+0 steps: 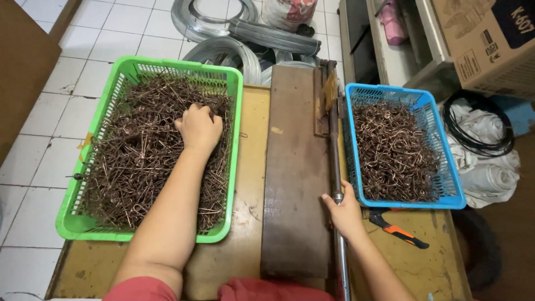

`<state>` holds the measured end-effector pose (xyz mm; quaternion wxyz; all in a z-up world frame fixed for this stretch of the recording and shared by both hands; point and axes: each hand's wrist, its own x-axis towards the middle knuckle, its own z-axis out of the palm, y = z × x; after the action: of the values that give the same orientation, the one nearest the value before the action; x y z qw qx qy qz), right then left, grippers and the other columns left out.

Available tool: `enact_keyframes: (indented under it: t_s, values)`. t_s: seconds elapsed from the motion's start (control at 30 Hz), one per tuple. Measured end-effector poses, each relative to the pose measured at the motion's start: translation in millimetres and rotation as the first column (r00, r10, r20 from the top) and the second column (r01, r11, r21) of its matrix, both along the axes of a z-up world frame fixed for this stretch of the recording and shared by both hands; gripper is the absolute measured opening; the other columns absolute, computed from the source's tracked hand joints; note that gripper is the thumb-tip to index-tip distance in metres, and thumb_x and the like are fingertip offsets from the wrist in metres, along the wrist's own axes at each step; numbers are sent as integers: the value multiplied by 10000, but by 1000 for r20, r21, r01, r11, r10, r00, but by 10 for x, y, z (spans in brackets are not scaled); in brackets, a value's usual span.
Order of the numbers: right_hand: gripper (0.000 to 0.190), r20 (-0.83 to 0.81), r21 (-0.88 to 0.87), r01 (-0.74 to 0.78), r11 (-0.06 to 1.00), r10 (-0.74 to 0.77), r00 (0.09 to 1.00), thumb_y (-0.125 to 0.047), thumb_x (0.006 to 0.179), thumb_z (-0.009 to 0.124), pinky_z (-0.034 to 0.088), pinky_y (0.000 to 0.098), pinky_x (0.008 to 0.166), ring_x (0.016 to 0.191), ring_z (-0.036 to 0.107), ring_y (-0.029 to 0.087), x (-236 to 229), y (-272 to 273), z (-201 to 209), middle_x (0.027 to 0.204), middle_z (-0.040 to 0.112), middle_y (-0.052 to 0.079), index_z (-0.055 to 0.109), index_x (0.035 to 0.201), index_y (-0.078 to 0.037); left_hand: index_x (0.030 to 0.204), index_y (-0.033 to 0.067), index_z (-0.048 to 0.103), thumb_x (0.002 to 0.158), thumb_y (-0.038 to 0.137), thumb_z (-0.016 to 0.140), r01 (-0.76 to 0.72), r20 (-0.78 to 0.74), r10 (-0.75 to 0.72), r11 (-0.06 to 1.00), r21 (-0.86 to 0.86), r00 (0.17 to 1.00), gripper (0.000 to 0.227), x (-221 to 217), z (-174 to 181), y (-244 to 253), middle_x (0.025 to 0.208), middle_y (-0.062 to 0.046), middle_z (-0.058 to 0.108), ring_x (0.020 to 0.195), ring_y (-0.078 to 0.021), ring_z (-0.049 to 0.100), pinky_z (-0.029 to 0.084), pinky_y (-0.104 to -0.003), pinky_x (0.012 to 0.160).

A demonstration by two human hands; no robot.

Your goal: Manually bending thin metal rods using a lever-operated jig and sorting them into baskets.

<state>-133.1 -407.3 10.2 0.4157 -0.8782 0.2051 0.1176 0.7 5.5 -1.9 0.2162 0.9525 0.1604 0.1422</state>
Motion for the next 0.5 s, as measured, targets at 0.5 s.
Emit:
enact_keyframes:
  t_s: [0.5]
  values:
    - [666,29,51,20,998,-22,999,-175,973,782,577,411,434,488,703,327,-17,33,47,822,714,233,513,1569,-51,800,29,632,899,137,578,120,371,-14,957,-263,928,157,-7,154,158,752,-221,621,835,-476,675,553,-550,784]
